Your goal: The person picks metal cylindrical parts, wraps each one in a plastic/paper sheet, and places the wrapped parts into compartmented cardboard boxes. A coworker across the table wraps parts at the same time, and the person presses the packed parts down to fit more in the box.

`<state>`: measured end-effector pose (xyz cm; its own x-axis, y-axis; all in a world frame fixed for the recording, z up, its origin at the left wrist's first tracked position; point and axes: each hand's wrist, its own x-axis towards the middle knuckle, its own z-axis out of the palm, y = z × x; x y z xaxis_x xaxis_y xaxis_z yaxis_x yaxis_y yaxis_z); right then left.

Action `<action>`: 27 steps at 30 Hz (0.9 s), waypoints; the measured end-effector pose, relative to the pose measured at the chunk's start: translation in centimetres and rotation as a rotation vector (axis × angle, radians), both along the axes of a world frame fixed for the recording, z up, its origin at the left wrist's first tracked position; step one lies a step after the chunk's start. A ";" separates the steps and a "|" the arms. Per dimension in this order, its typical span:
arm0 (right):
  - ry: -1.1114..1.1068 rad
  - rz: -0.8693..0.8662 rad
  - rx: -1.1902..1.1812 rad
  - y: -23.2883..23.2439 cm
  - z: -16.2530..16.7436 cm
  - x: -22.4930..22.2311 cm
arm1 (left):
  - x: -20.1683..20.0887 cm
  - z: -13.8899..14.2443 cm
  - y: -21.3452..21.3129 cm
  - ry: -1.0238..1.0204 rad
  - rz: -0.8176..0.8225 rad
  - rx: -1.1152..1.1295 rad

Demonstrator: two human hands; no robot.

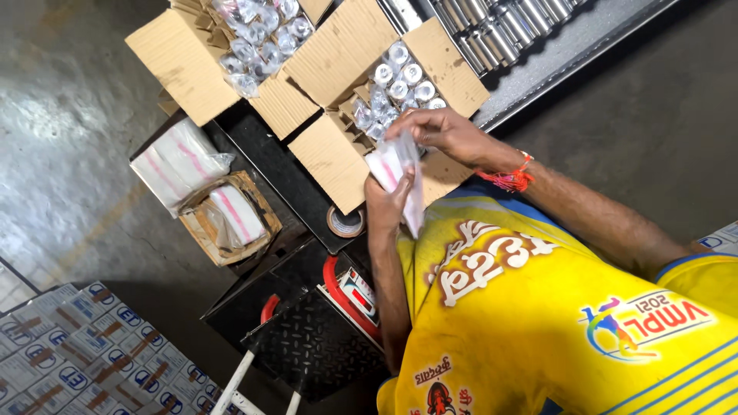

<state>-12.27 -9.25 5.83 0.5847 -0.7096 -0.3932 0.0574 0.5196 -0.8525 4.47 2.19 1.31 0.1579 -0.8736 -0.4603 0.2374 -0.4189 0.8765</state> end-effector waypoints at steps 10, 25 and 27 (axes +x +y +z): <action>0.477 -0.181 -1.118 2.1 -1.0 -0.5 | 2.4 -3.7 0.0 0.265 0.417 -0.056; 0.334 -0.168 -0.869 -1.6 -2.1 -2.4 | 5.5 -4.5 -2.5 -0.453 0.400 0.129; 0.387 -0.530 -0.948 -6.1 -3.6 -6.0 | 7.7 -4.3 -1.7 -0.678 0.453 0.030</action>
